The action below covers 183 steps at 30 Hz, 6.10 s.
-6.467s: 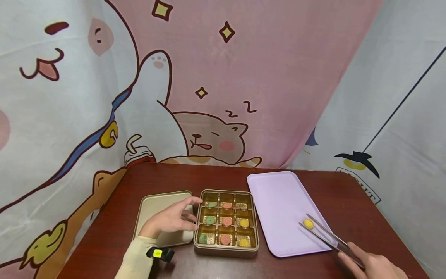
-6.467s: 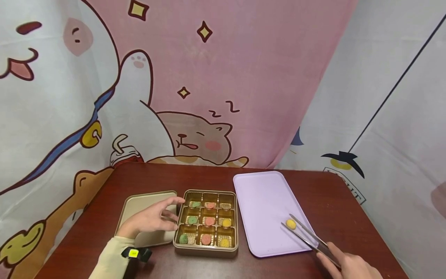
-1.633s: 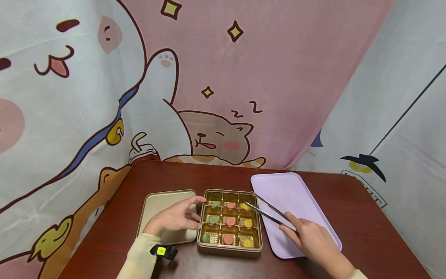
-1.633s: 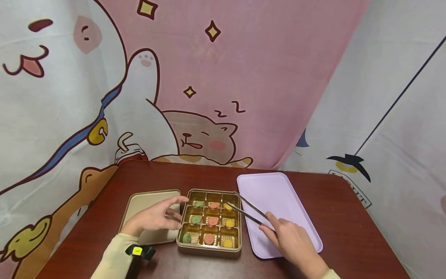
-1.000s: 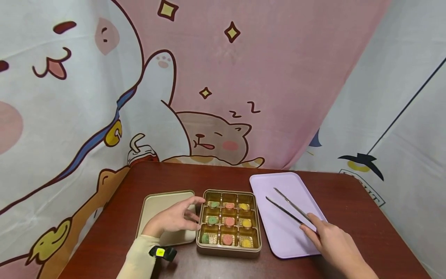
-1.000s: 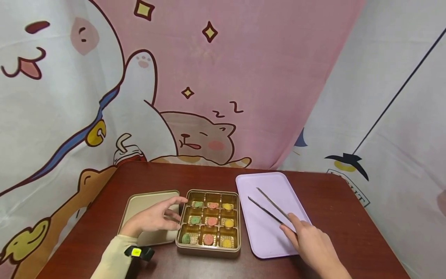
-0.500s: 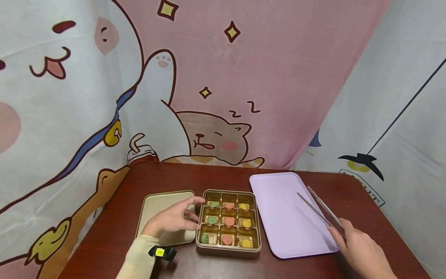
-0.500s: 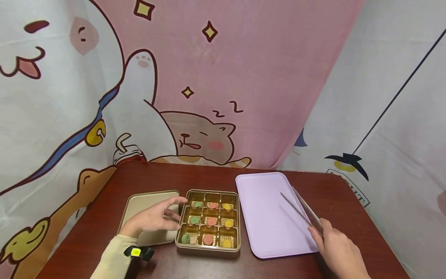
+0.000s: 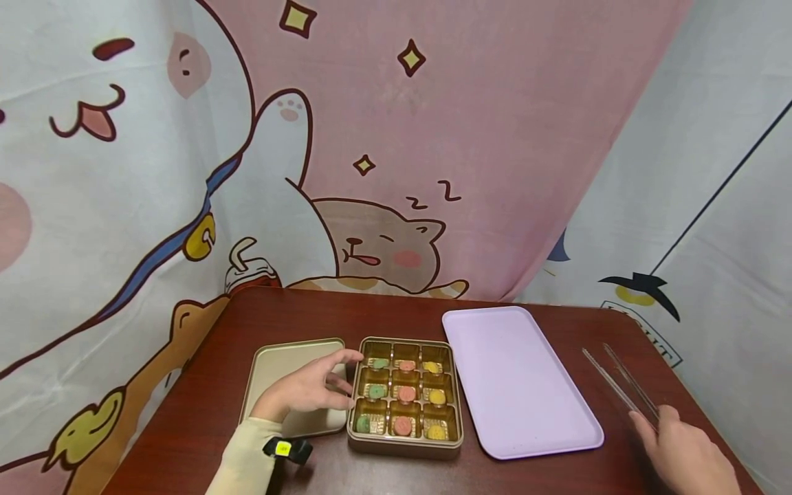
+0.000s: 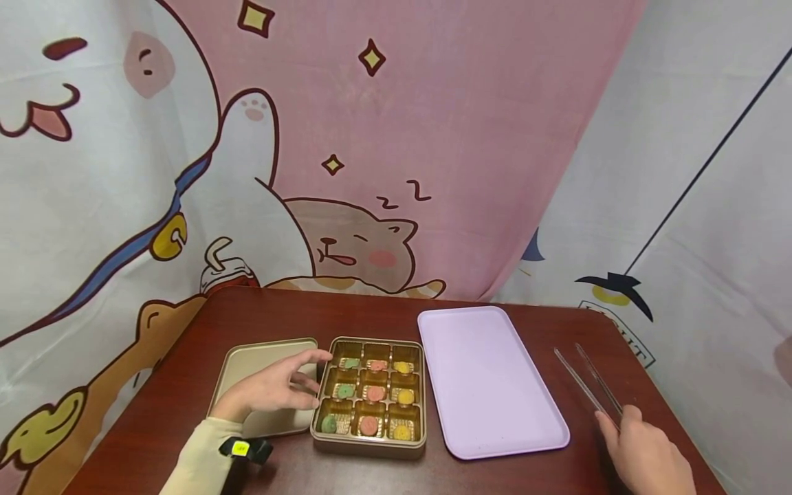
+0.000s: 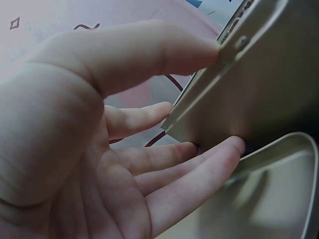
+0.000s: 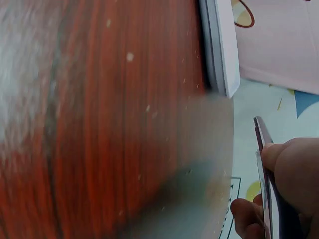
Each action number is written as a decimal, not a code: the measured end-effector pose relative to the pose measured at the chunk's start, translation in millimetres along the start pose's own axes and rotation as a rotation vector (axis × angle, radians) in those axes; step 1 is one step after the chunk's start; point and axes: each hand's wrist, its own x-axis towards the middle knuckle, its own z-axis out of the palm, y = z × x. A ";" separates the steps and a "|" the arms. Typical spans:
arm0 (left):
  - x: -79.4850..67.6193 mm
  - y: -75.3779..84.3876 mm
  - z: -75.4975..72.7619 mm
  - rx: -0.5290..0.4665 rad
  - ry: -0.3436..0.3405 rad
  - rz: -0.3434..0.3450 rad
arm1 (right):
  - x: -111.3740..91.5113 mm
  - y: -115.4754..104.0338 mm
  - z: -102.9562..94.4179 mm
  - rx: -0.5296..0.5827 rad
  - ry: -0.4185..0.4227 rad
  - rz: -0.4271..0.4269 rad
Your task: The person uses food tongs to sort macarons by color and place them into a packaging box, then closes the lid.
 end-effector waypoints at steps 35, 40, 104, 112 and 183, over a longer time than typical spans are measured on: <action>0.2 -0.1 -0.5 -0.022 -0.006 -0.004 | 4.4 7.2 7.1 -0.144 -0.106 0.114; 0.1 1.2 -0.4 -0.011 -0.005 -0.005 | 4.2 6.7 9.8 -0.173 -0.096 0.115; -32.7 3.5 -20.8 0.207 0.139 0.043 | -30.4 -162.0 10.6 0.346 0.498 -0.876; -56.9 -2.3 -37.3 0.340 0.198 0.026 | -32.6 -218.1 15.5 0.384 0.466 -1.012; -118.3 -63.2 -66.0 0.872 0.577 -0.189 | -83.0 -363.8 19.1 0.360 0.110 -1.167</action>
